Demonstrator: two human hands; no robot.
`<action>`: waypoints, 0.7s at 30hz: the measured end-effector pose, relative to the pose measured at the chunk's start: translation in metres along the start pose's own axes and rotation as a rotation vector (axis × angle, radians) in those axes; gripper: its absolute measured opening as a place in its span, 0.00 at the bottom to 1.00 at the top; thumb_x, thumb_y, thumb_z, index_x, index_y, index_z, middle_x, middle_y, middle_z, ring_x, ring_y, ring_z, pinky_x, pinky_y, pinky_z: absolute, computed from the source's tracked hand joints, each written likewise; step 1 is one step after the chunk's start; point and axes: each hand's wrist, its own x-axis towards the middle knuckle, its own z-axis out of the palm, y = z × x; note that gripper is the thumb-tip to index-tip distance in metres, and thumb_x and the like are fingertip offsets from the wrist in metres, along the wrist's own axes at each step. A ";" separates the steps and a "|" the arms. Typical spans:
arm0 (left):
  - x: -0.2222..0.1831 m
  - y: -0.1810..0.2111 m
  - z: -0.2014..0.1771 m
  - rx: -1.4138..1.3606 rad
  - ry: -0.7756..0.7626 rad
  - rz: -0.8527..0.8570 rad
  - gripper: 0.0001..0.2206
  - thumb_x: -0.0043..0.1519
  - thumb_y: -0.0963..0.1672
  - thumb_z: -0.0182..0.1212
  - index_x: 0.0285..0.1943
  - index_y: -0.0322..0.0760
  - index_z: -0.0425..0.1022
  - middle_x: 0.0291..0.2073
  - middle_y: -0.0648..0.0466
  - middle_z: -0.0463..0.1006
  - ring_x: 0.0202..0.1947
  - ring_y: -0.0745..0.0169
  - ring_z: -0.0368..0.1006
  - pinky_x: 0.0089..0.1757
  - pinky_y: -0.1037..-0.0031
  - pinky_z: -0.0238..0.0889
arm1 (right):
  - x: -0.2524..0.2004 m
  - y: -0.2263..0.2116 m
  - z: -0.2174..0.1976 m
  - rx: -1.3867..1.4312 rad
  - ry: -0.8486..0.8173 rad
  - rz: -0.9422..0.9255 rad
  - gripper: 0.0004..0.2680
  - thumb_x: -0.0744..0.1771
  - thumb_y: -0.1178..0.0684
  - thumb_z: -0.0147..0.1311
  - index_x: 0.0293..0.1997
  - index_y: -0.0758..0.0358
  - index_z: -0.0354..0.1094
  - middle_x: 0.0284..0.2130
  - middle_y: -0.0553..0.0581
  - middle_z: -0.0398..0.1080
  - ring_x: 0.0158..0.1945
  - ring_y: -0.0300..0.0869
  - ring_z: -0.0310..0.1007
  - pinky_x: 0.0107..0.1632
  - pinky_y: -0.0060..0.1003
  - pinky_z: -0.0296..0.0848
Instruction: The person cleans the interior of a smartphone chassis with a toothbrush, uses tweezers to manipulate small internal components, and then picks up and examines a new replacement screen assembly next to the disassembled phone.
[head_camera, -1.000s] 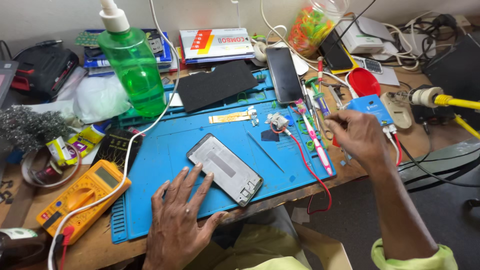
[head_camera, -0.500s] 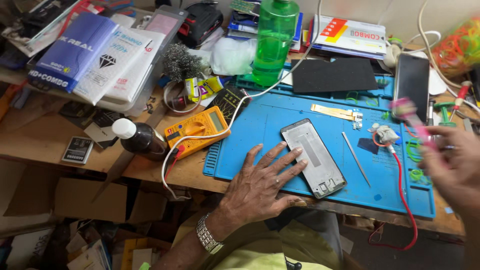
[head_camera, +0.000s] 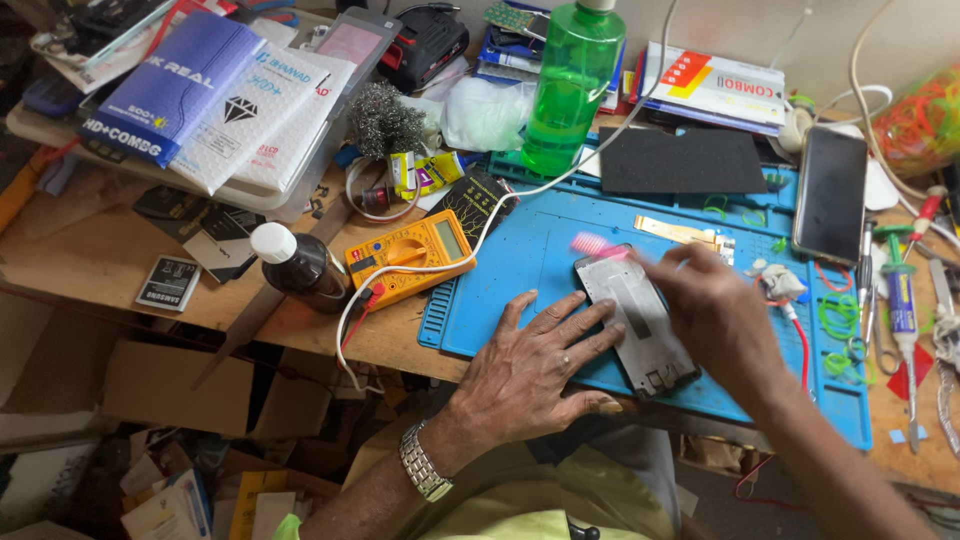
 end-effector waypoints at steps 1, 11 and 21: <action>-0.001 0.000 0.001 0.009 0.004 -0.002 0.34 0.59 0.61 0.57 0.71 0.49 0.67 0.73 0.55 0.62 0.74 0.55 0.53 0.66 0.46 0.40 | -0.004 0.000 0.001 0.066 -0.002 -0.051 0.14 0.66 0.60 0.54 0.55 0.47 0.75 0.40 0.57 0.75 0.33 0.50 0.77 0.35 0.45 0.77; -0.001 -0.001 0.002 0.025 0.002 0.018 0.34 0.59 0.62 0.55 0.72 0.48 0.66 0.73 0.54 0.62 0.72 0.54 0.54 0.65 0.45 0.40 | -0.016 0.009 0.005 -0.023 0.021 0.117 0.11 0.66 0.58 0.60 0.54 0.52 0.77 0.35 0.60 0.73 0.32 0.50 0.75 0.34 0.45 0.75; -0.001 -0.001 0.002 0.037 0.003 0.024 0.34 0.59 0.62 0.55 0.71 0.49 0.66 0.74 0.55 0.62 0.73 0.55 0.54 0.66 0.46 0.42 | -0.016 -0.003 -0.008 -0.077 0.037 0.058 0.14 0.64 0.62 0.57 0.55 0.52 0.77 0.37 0.60 0.73 0.36 0.52 0.76 0.36 0.47 0.75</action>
